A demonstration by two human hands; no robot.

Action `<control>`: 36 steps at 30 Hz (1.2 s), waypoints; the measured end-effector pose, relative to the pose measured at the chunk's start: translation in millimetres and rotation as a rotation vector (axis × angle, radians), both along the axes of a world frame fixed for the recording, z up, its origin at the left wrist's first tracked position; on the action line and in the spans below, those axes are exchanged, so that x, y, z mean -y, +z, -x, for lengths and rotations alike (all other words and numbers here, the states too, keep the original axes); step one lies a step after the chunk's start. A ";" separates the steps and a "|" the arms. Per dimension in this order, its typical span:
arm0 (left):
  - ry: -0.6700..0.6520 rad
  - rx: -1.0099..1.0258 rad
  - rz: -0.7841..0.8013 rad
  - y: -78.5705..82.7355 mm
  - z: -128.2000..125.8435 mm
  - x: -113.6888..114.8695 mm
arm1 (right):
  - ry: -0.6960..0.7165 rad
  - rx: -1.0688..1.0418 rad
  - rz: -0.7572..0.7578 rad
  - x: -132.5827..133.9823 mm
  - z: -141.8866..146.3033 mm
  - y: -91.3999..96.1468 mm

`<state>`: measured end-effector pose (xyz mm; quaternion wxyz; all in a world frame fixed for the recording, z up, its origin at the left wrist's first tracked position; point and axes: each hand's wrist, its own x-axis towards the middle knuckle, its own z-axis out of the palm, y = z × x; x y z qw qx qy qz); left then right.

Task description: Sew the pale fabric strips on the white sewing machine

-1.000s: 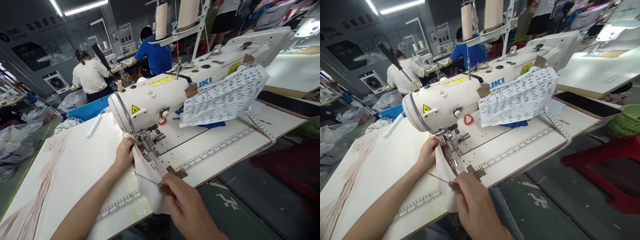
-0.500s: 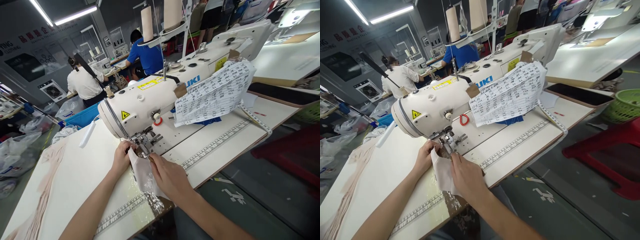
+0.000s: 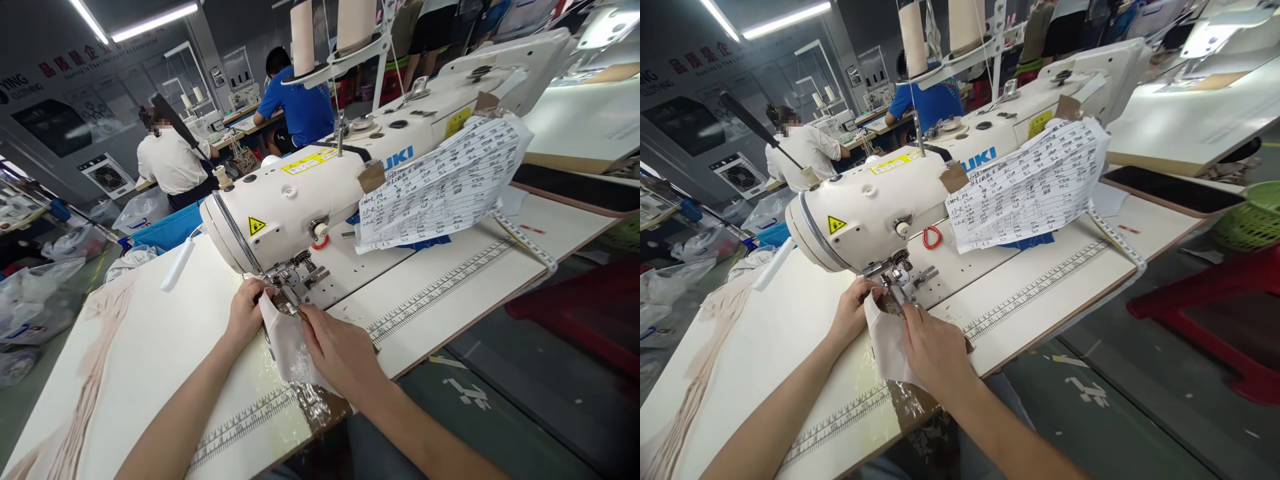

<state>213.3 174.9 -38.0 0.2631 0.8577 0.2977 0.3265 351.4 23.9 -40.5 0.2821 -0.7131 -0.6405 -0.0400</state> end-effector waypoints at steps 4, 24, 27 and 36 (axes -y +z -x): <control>-0.003 0.011 -0.002 -0.9 0.3 -0.4 | -0.008 0.008 0.005 -0.1 0.3 0.1; 0.000 0.007 -0.009 -0.8 0.2 -0.2 | -0.017 0.021 0.049 -0.5 0.2 1.8; -0.006 0.010 -0.020 -1.1 0.5 -0.3 | -0.014 0.035 0.074 -2.2 1.5 3.0; -0.006 -0.039 -0.074 -0.2 -0.4 -2.8 | -0.005 0.070 0.134 -2.2 1.8 2.7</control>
